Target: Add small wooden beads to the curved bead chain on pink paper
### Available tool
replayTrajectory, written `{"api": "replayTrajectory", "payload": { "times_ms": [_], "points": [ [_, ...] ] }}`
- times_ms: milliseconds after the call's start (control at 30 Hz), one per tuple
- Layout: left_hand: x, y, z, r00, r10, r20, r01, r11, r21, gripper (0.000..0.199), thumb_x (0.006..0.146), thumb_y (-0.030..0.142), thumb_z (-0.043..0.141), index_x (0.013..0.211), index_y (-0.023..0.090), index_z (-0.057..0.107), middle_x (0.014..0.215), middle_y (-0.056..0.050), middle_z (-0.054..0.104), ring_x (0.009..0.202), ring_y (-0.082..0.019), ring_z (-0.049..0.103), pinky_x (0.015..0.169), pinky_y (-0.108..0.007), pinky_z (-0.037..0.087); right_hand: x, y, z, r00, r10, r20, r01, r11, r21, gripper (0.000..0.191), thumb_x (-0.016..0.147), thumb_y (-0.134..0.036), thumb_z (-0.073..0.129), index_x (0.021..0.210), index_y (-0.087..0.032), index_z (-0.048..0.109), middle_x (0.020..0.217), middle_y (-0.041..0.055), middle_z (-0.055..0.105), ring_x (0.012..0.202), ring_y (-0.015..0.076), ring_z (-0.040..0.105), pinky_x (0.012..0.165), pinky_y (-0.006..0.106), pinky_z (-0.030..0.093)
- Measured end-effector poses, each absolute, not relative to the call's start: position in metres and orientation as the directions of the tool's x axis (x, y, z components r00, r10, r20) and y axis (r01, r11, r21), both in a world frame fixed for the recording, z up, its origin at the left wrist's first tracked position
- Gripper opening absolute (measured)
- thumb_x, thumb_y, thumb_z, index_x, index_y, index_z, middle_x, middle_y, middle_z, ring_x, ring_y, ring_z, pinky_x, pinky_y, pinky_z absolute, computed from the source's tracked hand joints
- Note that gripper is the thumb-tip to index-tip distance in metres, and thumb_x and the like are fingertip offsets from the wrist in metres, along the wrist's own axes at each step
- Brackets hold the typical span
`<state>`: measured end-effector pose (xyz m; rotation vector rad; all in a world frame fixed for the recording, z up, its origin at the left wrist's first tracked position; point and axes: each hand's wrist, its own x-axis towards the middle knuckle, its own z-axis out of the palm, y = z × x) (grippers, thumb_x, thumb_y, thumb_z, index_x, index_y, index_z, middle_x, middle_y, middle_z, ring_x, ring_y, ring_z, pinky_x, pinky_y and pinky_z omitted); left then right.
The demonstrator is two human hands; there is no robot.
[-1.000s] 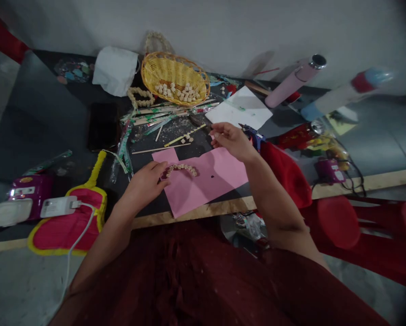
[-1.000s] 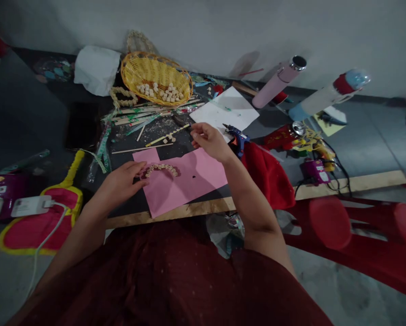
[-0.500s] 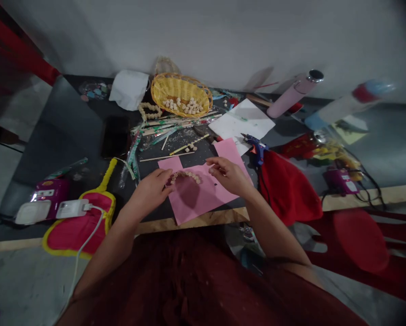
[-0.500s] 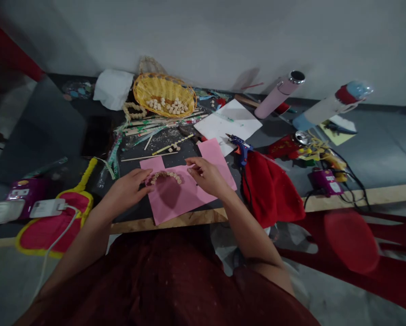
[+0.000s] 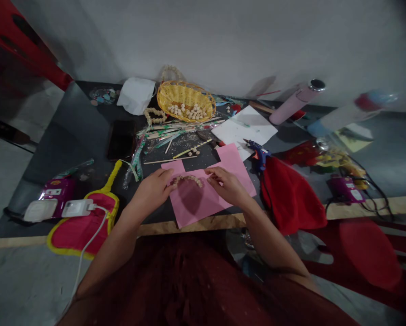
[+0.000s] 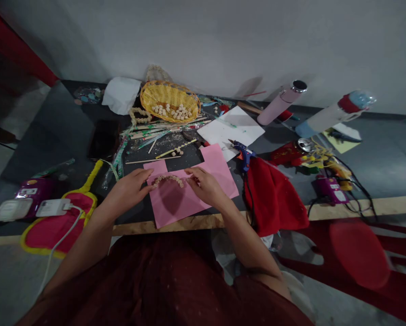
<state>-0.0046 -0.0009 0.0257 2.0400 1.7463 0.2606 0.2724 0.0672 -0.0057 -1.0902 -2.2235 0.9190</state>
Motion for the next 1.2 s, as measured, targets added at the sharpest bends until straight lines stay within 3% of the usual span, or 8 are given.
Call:
{"api": "replayTrajectory", "payload": {
  "times_ms": [500,767,1067,1200],
  "points": [
    [-0.007,-0.010,0.020,0.180,0.973,-0.145,0.900,-0.104,0.424,0.040,0.101,0.026,0.060,0.139,0.014,0.061,0.138,-0.016,0.067,0.128,-0.031,0.066,0.111,-0.044,0.053,0.269,0.056,-0.013,-0.579,0.795,0.180,0.469,0.506,-0.724,0.023,0.104,-0.030,0.055,0.122,-0.023,0.068,0.119,0.0123,0.075,0.092,0.0192,0.078,0.077,0.032,0.066],
    [-0.009,-0.011,0.019,0.181,0.971,-0.156,0.903,-0.101,0.418,0.046,0.102,0.025,0.061,0.144,0.010,0.058,0.140,-0.018,0.066,0.127,-0.032,0.067,0.111,-0.045,0.054,0.266,0.055,-0.015,-0.576,0.797,0.184,0.482,0.513,-0.710,0.020,0.104,-0.029,0.055,0.118,-0.023,0.069,0.116,0.0118,0.076,0.088,0.0183,0.076,0.074,0.032,0.065],
    [-0.012,-0.014,0.012,0.220,0.966,-0.134,0.895,-0.145,0.423,0.049,0.101,0.028,0.061,0.147,0.011,0.057,0.142,-0.018,0.065,0.129,-0.032,0.065,0.114,-0.047,0.051,0.265,0.055,-0.010,-0.589,0.788,0.182,0.473,0.518,-0.713,0.021,0.105,-0.032,0.056,0.118,-0.022,0.069,0.118,0.0120,0.074,0.091,0.0180,0.074,0.078,0.033,0.065],
    [-0.015,-0.015,0.010,0.228,0.963,-0.142,0.887,-0.145,0.439,0.052,0.100,0.029,0.061,0.149,0.012,0.055,0.144,-0.017,0.064,0.132,-0.032,0.063,0.116,-0.047,0.050,0.262,0.059,-0.008,-0.605,0.770,0.203,0.485,0.558,-0.673,0.021,0.105,-0.033,0.058,0.119,-0.023,0.070,0.117,0.0125,0.075,0.099,0.0225,0.073,0.084,0.039,0.065]
  ]
}}
